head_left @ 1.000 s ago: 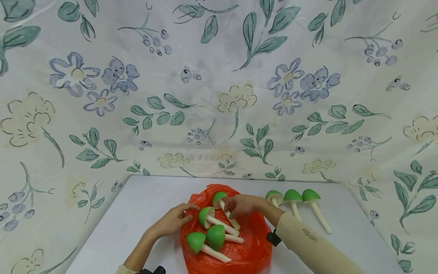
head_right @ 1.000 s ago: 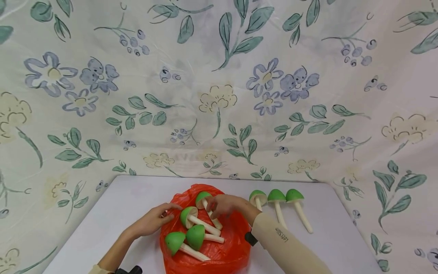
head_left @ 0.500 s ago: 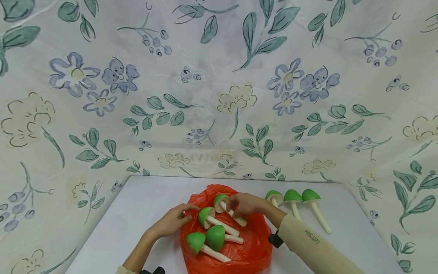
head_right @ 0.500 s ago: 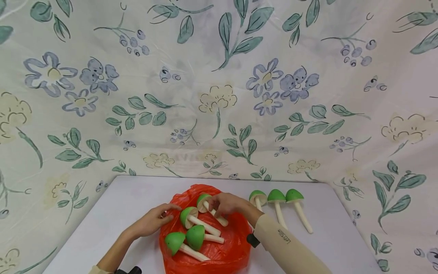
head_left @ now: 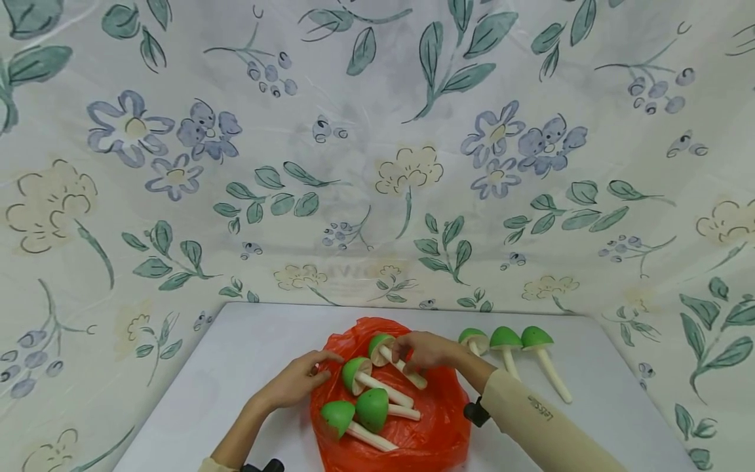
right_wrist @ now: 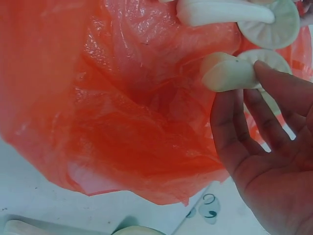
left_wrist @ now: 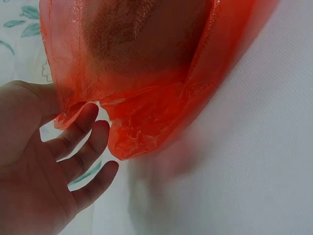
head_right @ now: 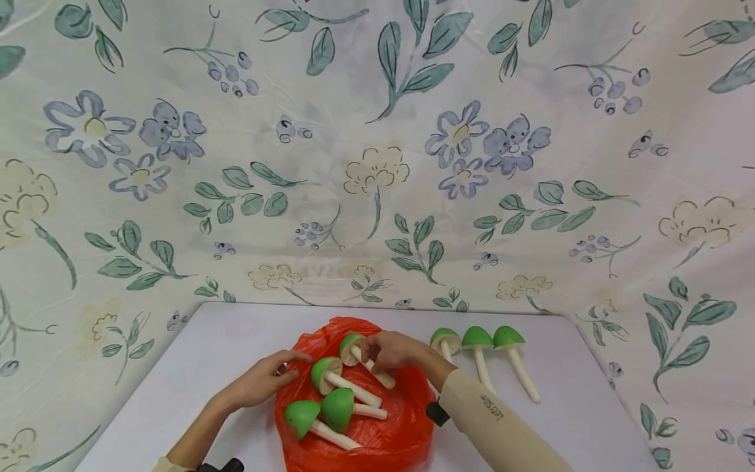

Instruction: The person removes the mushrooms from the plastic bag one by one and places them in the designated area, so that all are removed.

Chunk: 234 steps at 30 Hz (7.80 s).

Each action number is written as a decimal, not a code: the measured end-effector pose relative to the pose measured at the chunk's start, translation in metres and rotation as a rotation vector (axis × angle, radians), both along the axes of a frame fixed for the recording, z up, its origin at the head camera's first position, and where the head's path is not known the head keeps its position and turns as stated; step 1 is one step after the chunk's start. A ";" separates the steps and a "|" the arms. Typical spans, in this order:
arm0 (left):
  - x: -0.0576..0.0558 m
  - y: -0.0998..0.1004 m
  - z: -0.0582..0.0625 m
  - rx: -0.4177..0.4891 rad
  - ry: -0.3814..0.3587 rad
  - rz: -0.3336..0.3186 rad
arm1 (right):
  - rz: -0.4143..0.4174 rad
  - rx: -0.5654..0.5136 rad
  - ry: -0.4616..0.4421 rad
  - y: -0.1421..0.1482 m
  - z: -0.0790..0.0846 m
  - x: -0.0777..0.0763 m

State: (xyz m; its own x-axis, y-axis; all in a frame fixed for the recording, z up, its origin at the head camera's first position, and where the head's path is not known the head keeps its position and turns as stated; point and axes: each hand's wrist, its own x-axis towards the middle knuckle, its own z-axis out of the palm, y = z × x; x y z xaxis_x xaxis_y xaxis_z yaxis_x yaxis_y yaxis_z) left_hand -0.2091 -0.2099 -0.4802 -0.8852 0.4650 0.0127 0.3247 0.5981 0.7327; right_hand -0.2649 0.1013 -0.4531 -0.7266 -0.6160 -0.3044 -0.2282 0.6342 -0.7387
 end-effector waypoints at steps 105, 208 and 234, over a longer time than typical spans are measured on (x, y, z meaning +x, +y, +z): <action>-0.003 0.004 -0.002 0.016 -0.051 0.006 | -0.842 -0.230 -0.057 0.329 -0.045 0.059; 0.002 0.004 -0.001 0.016 -0.044 0.021 | 0.236 0.120 -0.014 0.030 0.037 0.027; 0.000 0.003 0.000 0.000 0.014 0.000 | 0.308 0.138 0.088 -0.001 0.004 0.031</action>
